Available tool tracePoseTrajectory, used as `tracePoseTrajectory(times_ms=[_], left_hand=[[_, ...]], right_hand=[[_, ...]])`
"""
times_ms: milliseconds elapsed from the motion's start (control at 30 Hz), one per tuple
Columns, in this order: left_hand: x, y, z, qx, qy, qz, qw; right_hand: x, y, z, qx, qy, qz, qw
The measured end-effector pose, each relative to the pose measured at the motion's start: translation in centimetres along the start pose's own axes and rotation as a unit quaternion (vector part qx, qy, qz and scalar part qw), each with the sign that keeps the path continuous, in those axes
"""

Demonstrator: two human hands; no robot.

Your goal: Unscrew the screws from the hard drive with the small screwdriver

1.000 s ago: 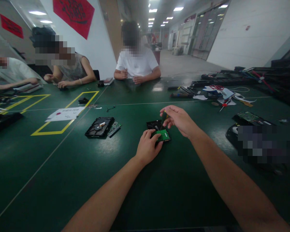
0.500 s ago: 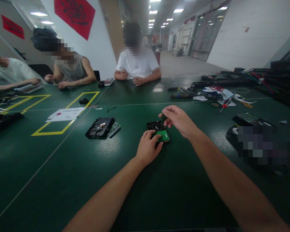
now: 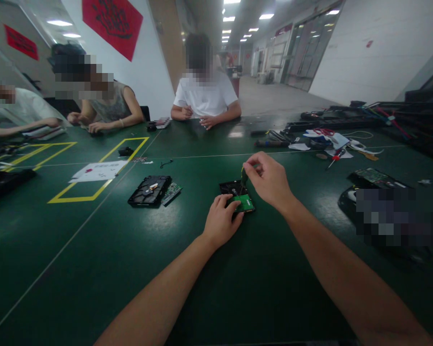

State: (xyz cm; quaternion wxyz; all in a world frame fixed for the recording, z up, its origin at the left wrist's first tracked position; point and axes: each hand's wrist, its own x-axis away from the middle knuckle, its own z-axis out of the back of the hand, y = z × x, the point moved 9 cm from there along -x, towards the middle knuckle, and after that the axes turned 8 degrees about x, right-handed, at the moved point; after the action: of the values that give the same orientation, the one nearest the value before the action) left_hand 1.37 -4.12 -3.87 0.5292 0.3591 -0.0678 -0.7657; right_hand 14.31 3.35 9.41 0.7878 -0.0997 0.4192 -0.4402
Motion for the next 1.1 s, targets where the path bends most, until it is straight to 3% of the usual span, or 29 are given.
tracePoseTrajectory(times_ms=[167, 433, 667, 1100], left_hand=[[0.0, 0.07, 0.04, -0.001, 0.002, -0.003, 1.0], [0.02, -0.04, -0.01, -0.001, 0.0, -0.003, 1.0], [0.01, 0.12, 0.11, 0.003, 0.004, -0.002, 1.0], [0.01, 0.03, 0.0, 0.0, 0.004, -0.004, 1.0]], right_hand=[[0.11, -0.62, 0.34, 0.075, 0.033, 0.046, 0.996], [-0.04, -0.27, -0.46, 0.029, -0.017, 0.065, 0.997], [0.11, -0.64, 0.04, 0.103, 0.025, 0.085, 0.991], [0.15, -0.65, -0.41, 0.043, 0.0, 0.071, 0.997]])
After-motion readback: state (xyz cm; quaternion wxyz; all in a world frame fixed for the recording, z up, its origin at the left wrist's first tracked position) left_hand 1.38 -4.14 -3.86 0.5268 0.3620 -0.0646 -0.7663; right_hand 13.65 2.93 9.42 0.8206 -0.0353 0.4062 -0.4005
